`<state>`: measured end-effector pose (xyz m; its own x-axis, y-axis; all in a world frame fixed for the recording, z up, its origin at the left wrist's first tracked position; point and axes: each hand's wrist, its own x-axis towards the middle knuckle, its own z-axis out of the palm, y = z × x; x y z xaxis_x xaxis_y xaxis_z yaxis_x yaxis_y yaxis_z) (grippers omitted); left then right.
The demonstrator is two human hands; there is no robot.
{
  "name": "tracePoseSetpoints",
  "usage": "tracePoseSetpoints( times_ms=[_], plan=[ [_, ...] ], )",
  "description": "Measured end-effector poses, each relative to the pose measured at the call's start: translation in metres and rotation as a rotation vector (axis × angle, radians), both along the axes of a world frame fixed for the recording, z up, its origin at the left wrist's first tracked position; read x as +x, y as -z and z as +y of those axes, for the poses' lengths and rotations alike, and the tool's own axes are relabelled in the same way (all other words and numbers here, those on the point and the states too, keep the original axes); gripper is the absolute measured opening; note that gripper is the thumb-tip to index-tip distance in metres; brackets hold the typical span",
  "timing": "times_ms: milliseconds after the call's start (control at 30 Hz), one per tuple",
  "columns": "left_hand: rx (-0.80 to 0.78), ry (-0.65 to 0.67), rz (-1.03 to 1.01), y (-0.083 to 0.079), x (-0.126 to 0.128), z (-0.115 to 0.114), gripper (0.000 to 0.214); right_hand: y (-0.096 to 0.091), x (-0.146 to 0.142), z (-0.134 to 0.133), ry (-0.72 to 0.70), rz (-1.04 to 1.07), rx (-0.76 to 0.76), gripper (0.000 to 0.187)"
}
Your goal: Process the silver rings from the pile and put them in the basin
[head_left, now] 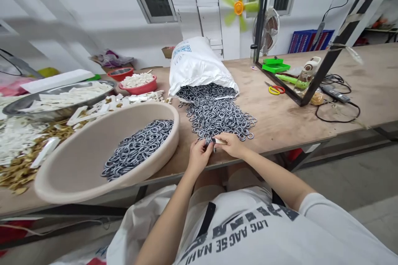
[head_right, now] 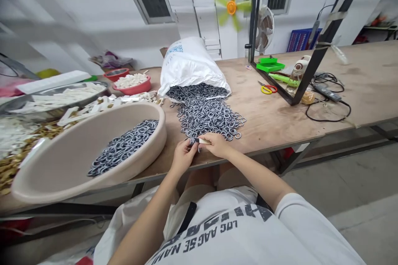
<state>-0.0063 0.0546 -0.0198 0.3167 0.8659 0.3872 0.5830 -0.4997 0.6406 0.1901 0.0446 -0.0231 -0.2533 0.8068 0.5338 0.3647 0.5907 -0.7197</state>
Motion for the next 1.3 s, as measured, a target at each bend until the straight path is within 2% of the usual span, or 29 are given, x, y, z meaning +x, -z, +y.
tracePoseSetpoints(
  times_ms=[500,700,900,1067,1300],
  plan=[
    [-0.095,0.01,-0.121,-0.001,-0.002,0.001,0.029,-0.002,-0.004,0.0,-0.004,0.01,-0.072,0.028],
    [-0.121,0.144,-0.23,-0.01,-0.002,-0.002,0.033,-0.002,0.0,-0.004,0.019,0.073,-0.101,0.029],
    [-0.134,0.109,-0.177,-0.011,0.002,-0.004,0.038,-0.006,0.001,-0.006,0.108,0.111,-0.169,0.028],
    [-0.222,0.209,-0.283,-0.013,0.002,-0.005,0.036,-0.008,0.001,-0.009,0.103,0.169,-0.277,0.028],
    [-0.197,0.109,-0.28,-0.015,0.015,-0.014,0.034,-0.004,0.004,-0.011,0.126,0.24,-0.329,0.031]
  ],
)
